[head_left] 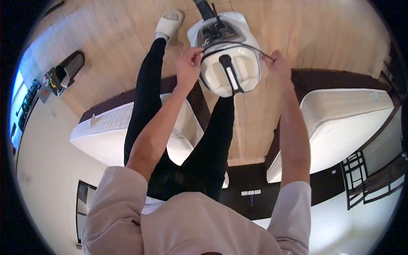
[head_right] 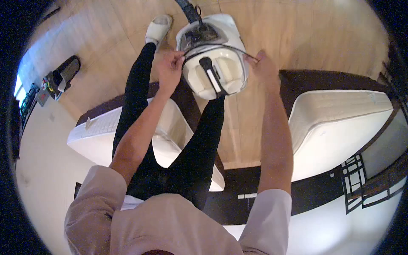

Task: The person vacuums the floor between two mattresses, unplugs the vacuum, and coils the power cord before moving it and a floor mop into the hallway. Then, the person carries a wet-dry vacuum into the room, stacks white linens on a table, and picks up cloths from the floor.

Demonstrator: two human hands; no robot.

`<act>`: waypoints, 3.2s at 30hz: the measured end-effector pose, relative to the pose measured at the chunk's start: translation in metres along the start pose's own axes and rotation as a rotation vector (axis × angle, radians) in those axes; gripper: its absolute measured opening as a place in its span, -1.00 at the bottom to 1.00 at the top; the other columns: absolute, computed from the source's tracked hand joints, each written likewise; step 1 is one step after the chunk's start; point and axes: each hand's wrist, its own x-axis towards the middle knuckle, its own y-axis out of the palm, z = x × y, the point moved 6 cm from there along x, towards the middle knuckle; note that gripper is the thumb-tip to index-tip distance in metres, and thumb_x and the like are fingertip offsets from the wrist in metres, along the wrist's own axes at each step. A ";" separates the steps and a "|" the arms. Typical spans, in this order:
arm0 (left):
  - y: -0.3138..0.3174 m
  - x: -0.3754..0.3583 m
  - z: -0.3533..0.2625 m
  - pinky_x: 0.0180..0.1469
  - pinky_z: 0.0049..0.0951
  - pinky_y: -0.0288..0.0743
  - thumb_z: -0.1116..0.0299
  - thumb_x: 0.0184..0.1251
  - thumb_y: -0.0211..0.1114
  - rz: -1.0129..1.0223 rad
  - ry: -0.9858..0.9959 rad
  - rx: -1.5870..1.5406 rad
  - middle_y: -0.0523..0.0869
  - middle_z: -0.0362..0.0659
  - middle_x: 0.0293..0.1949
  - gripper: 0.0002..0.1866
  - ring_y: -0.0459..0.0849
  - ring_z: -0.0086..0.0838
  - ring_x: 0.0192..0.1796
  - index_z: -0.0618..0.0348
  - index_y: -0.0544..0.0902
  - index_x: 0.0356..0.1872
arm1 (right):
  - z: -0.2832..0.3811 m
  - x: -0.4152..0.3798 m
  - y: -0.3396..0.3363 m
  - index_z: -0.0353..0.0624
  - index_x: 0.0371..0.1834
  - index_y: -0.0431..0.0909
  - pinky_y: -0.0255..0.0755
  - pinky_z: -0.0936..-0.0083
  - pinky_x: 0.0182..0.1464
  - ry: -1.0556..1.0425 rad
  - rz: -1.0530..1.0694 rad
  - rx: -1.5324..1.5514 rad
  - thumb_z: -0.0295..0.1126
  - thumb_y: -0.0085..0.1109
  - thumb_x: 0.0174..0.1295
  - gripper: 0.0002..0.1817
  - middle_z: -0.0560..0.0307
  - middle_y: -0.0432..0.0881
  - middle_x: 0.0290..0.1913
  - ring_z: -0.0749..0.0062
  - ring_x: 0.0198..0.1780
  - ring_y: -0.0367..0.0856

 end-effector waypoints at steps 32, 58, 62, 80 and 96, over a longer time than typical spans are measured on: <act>0.050 0.050 -0.092 -0.22 -0.35 0.57 0.42 0.19 0.39 0.428 0.185 0.279 0.69 -0.10 -0.36 -0.87 0.72 -0.33 -0.32 0.17 0.68 -0.26 | 0.002 -0.176 0.094 -0.23 -0.08 0.60 0.47 0.17 -0.28 0.304 -0.256 0.786 -0.25 0.07 0.41 -0.73 -0.19 0.62 -0.40 0.03 -0.35 0.63; -0.090 0.596 -0.032 -0.06 -0.14 0.60 0.20 0.15 0.37 0.307 0.391 0.787 0.76 0.02 -0.19 -0.67 0.74 -0.10 -0.11 0.10 0.65 -0.09 | 0.155 -0.119 0.124 -0.03 0.22 0.45 0.47 -0.08 0.10 1.467 -0.395 1.982 0.09 -0.22 0.32 -0.43 -0.09 0.56 0.09 0.01 0.02 0.56; -0.073 0.642 -0.023 0.21 -0.12 0.47 0.13 0.24 0.32 0.576 0.072 0.784 0.62 0.05 0.10 -0.47 0.65 -0.16 0.13 -0.04 0.47 0.22 | 0.151 -0.096 0.128 0.01 0.31 0.46 0.35 -0.19 0.31 1.473 -0.531 2.024 -0.13 -0.22 0.32 -0.46 -0.03 0.52 0.30 -0.05 0.28 0.49; 0.003 0.677 0.017 0.10 -0.34 0.55 0.12 -0.35 0.65 0.827 0.262 0.756 0.72 0.02 -0.03 0.07 0.70 -0.22 0.01 0.24 0.34 0.33 | 0.159 -0.104 0.110 -0.20 0.36 0.37 0.41 -0.14 0.24 1.644 -0.799 1.744 -0.33 -0.08 0.19 -0.40 -0.08 0.53 0.22 -0.04 0.18 0.55; -0.179 0.583 -0.112 -0.09 -0.23 0.57 0.24 -0.08 0.52 0.493 0.261 0.956 0.72 0.04 -0.31 -0.56 0.74 -0.12 -0.16 0.08 0.58 -0.13 | 0.173 -0.102 0.079 -0.43 0.13 0.51 0.62 0.07 0.00 1.705 -0.885 1.741 -0.39 0.15 0.15 -0.52 -0.04 0.65 0.06 0.11 -0.05 0.69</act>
